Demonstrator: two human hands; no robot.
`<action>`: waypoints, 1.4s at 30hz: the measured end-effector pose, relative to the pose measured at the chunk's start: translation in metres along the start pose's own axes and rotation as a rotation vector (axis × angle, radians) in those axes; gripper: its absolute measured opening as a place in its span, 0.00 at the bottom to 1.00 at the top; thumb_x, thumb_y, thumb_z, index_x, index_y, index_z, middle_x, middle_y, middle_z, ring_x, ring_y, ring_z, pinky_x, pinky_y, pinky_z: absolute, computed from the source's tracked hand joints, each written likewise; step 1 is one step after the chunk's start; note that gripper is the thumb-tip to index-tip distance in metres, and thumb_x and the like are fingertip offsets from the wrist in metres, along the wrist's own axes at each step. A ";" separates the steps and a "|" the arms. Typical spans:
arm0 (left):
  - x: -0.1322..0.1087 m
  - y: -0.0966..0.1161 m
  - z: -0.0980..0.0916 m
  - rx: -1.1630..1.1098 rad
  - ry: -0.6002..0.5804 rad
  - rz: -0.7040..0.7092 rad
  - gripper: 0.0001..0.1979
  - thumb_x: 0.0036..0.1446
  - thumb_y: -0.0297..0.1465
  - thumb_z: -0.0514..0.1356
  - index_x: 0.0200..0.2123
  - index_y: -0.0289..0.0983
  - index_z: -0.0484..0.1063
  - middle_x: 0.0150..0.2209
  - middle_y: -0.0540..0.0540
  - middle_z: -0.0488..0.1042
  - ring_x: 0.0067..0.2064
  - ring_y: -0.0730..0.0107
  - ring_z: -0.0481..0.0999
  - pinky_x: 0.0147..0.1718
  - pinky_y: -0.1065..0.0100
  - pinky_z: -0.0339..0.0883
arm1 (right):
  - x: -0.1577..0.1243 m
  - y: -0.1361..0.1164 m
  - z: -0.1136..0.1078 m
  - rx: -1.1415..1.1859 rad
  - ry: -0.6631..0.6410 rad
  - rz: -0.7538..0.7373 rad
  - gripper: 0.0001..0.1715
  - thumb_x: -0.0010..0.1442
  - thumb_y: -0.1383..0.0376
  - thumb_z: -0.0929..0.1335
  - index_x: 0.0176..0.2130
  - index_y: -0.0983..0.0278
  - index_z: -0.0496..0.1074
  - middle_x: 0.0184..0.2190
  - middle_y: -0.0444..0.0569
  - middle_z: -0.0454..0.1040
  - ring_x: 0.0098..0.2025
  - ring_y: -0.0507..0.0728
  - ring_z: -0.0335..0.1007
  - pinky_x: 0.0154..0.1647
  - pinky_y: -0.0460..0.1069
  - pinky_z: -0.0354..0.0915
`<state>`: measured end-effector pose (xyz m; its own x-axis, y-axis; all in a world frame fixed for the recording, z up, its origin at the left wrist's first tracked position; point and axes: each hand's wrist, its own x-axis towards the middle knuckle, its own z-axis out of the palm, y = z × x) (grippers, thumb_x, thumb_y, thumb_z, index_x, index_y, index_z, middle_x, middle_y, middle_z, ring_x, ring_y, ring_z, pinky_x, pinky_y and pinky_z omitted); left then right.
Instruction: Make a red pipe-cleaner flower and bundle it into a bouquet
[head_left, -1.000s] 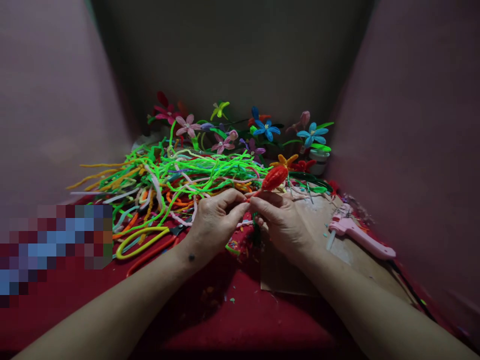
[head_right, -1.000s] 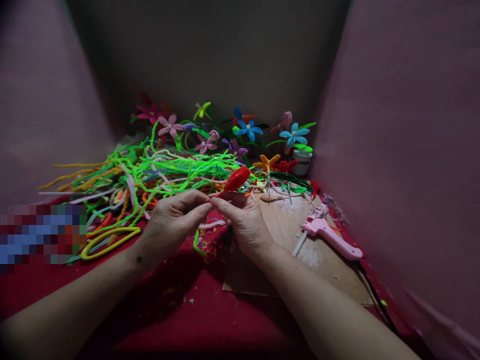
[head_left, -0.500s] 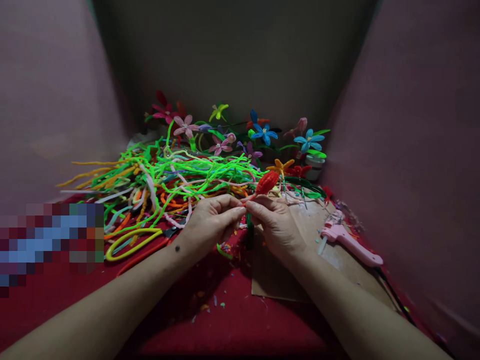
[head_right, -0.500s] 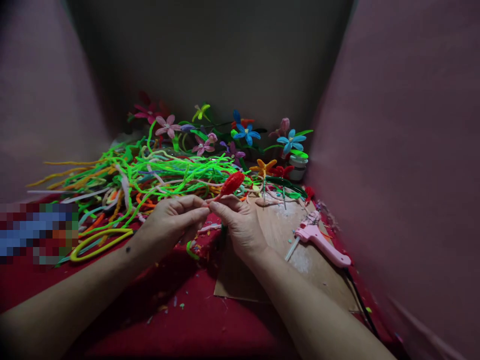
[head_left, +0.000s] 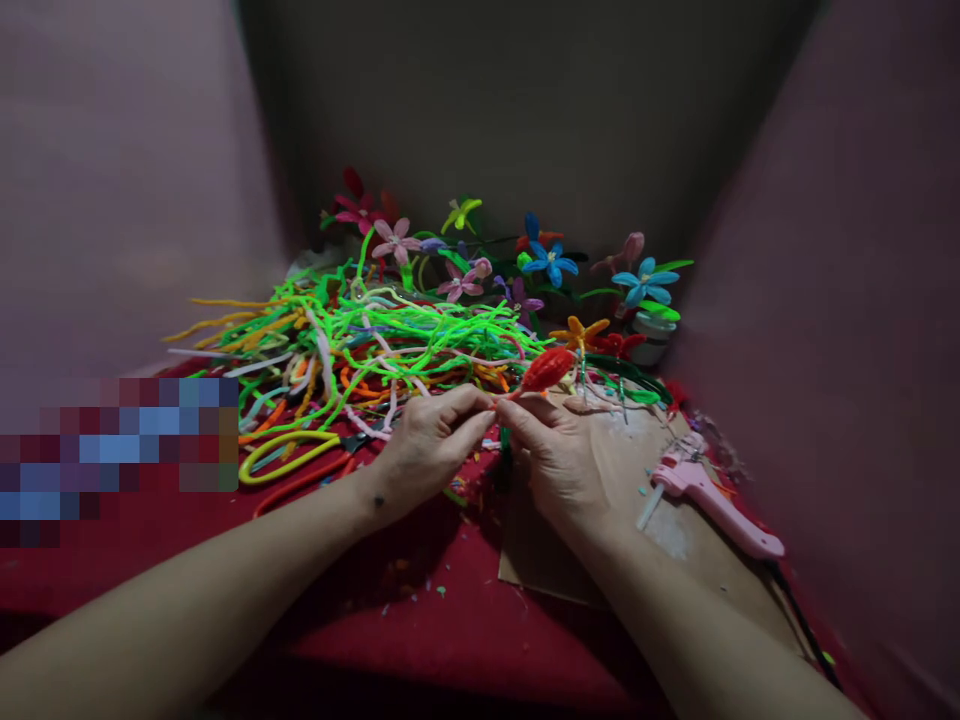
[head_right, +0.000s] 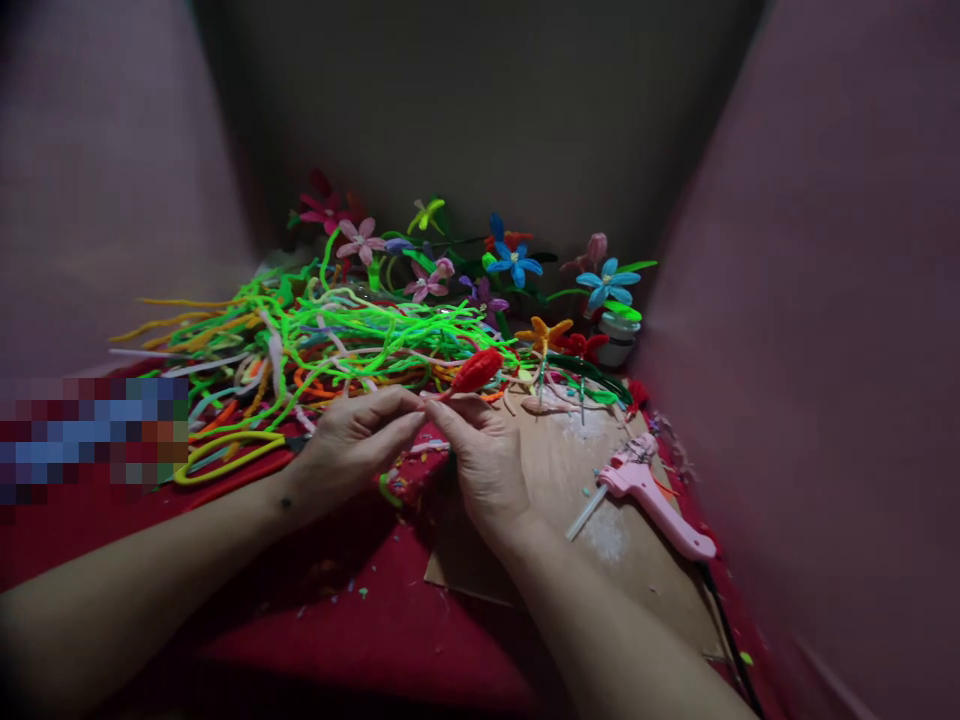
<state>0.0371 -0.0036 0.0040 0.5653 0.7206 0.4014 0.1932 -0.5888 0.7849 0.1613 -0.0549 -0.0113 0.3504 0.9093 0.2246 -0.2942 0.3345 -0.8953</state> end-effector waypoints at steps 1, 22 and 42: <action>-0.001 -0.001 0.000 0.007 -0.002 0.014 0.09 0.56 0.31 0.53 0.29 0.35 0.70 0.19 0.55 0.62 0.21 0.79 0.59 0.21 0.75 0.53 | -0.001 -0.001 0.001 -0.019 0.010 -0.003 0.03 0.49 0.66 0.71 0.25 0.61 0.77 0.25 0.41 0.73 0.30 0.51 0.65 0.38 0.48 0.62; -0.001 -0.005 -0.001 -1.062 -0.356 -0.458 0.07 0.54 0.31 0.56 0.27 0.35 0.63 0.20 0.56 0.60 0.13 0.86 0.51 0.10 0.78 0.47 | -0.002 -0.002 -0.004 -0.148 0.118 0.145 0.10 0.39 0.61 0.75 0.27 0.59 0.78 0.24 0.46 0.72 0.26 0.53 0.68 0.27 0.49 0.66; 0.012 -0.007 0.015 -0.271 -0.095 -0.141 0.12 0.55 0.34 0.54 0.22 0.36 0.62 0.17 0.56 0.60 0.16 0.81 0.56 0.16 0.76 0.49 | 0.011 0.008 -0.012 -0.055 0.125 0.114 0.11 0.43 0.60 0.74 0.26 0.65 0.75 0.21 0.42 0.70 0.20 0.47 0.55 0.19 0.44 0.48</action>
<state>0.0542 0.0036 -0.0041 0.6231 0.7432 0.2437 0.0613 -0.3571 0.9320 0.1732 -0.0453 -0.0204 0.4266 0.9014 0.0739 -0.2907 0.2140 -0.9326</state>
